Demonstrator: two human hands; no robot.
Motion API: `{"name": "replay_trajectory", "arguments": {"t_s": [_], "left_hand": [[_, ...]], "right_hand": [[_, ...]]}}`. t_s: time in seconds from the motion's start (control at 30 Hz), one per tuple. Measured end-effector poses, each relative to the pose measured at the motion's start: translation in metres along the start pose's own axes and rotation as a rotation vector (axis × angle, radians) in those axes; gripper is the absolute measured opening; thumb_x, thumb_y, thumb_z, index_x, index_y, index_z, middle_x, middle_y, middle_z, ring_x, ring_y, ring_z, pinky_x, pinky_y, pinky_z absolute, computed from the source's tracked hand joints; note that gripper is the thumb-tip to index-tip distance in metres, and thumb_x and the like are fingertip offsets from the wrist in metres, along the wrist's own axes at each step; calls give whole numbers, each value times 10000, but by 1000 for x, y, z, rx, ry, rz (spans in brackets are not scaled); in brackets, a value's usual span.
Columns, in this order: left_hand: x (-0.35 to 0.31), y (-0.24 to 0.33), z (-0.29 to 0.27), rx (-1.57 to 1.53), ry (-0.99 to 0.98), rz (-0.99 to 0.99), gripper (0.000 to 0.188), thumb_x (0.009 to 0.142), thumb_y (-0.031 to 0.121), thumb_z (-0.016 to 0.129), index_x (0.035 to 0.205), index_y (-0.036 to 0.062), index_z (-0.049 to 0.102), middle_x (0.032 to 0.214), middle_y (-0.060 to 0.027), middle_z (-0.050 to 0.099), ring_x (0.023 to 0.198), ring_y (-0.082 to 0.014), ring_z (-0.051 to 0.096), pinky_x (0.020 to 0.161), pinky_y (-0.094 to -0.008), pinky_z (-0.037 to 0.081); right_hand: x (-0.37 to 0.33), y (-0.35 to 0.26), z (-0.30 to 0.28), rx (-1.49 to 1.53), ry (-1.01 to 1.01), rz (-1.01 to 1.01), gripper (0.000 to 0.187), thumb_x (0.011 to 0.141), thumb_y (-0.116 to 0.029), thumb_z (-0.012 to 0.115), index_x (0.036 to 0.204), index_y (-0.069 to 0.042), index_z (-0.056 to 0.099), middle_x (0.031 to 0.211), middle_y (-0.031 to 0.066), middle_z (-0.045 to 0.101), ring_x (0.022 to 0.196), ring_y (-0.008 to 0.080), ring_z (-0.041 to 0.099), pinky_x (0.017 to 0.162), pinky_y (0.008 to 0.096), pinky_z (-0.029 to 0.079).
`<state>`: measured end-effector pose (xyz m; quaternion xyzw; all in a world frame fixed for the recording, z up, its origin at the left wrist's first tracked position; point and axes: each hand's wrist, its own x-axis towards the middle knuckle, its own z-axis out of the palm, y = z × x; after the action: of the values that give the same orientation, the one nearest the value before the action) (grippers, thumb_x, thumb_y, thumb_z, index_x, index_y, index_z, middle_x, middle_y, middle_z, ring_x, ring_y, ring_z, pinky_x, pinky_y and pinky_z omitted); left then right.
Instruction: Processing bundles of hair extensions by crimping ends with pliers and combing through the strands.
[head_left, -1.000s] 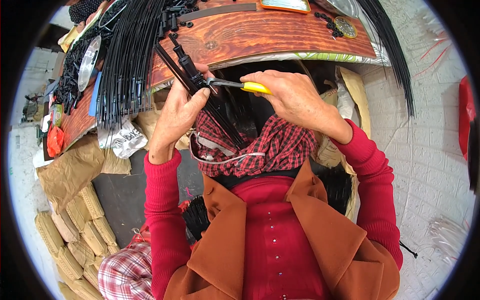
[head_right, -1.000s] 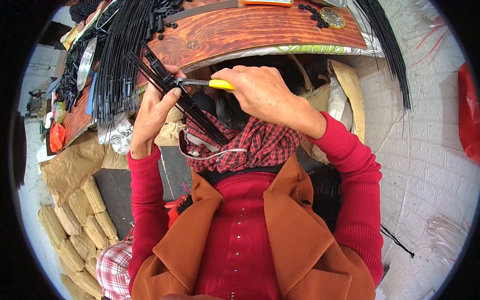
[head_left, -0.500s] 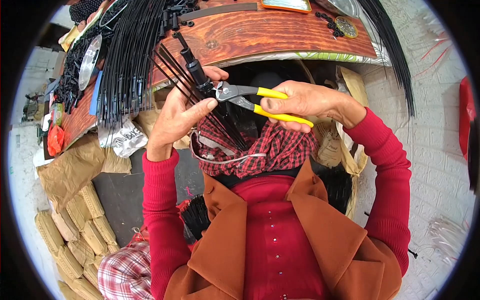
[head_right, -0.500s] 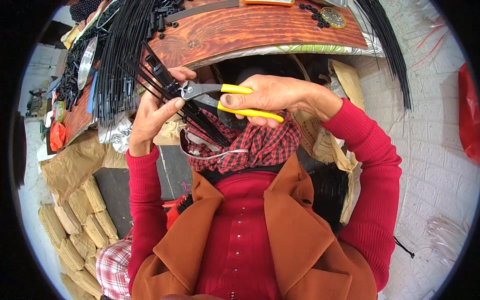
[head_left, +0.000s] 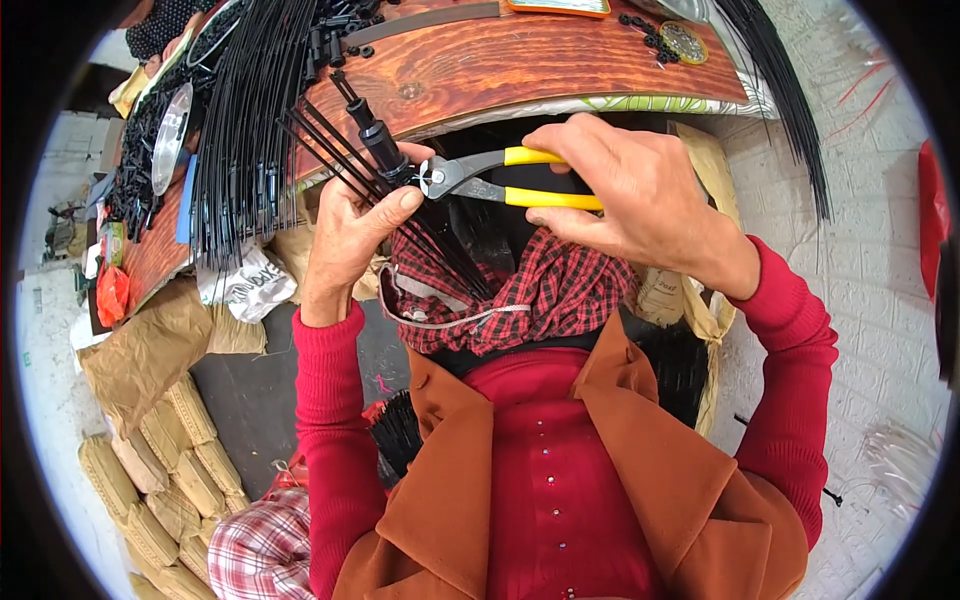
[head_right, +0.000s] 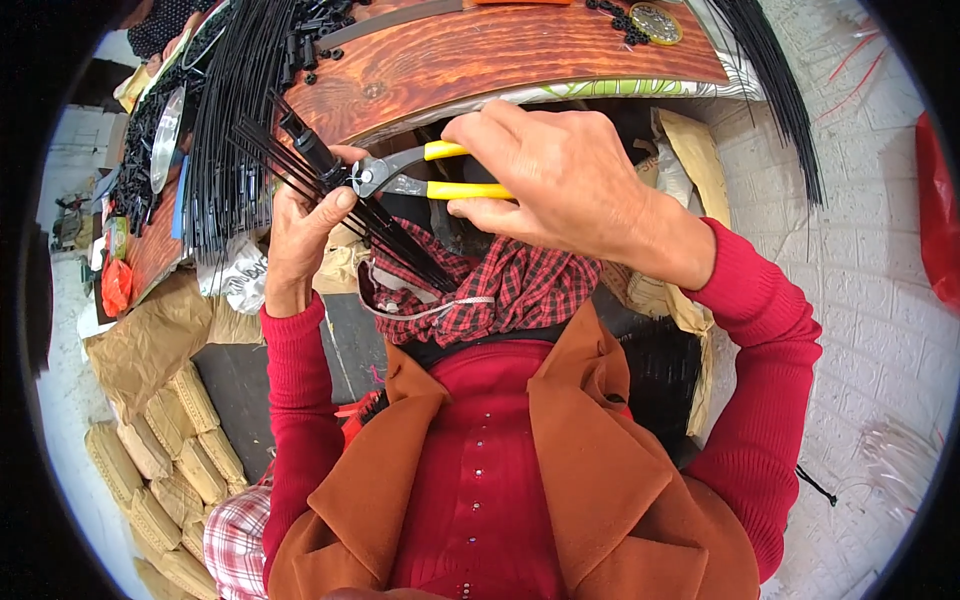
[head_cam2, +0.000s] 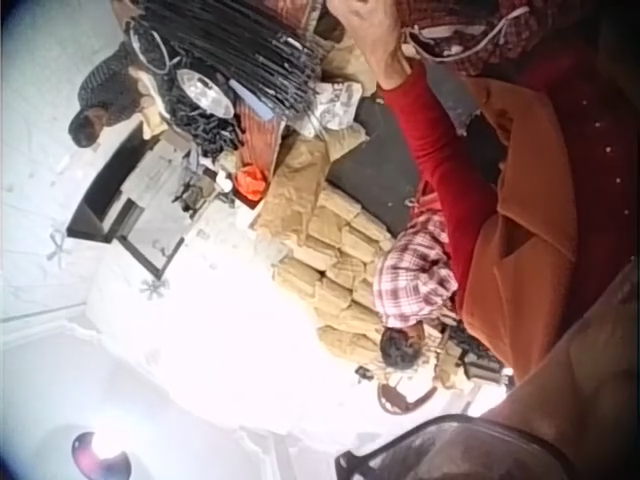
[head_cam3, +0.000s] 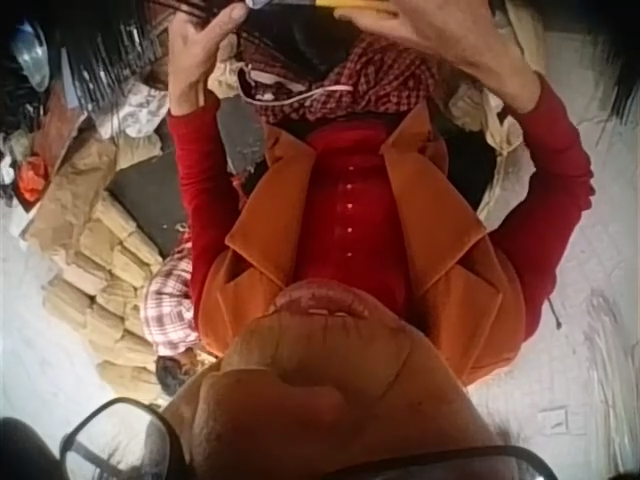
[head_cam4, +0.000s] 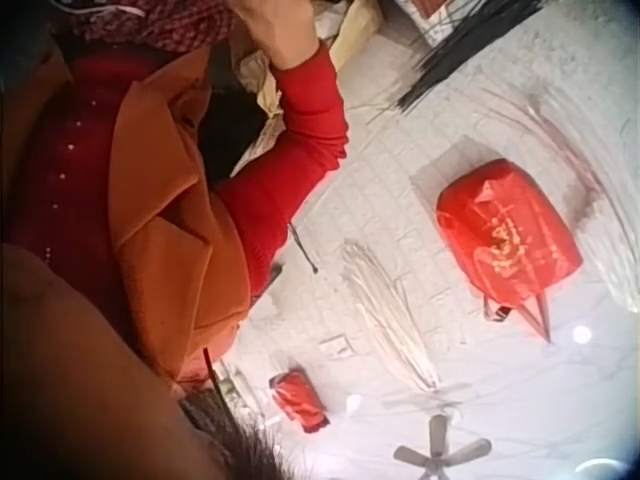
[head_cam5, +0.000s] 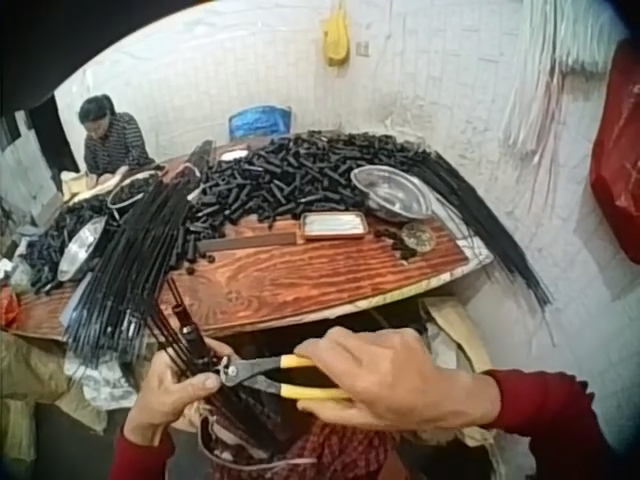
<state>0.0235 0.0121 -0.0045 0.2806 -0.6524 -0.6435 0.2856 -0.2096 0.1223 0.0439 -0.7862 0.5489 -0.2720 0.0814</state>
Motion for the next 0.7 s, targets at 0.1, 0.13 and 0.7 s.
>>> {"name": "replay_trajectory", "arguments": {"t_s": [0.1,0.13,0.7], "left_hand": [[3,9,6,-29,-21,40,400,727,232,680,1016,-17,561,950,-81,601,864,-132,543,807,-273,416],[3,8,6,-28,-23,41,400,727,232,680,1016,-17,561,950,-81,601,864,-132,543,807,-273,416],[3,-4,-1,-59,35,-7,421,674,191,714,991,-34,552,840,-73,608,780,-145,573,757,-277,434]], "right_hand": [[3,-3,-6,-146,-1,-89,276,746,-221,623,905,-17,529,715,75,569,549,154,579,485,235,452],[11,-9,-17,307,-296,281,288,796,-282,557,856,-2,534,640,83,558,478,146,552,439,234,438],[8,-9,-9,284,-134,209,309,740,-240,635,915,-13,522,716,52,564,603,86,546,506,236,426]]}}
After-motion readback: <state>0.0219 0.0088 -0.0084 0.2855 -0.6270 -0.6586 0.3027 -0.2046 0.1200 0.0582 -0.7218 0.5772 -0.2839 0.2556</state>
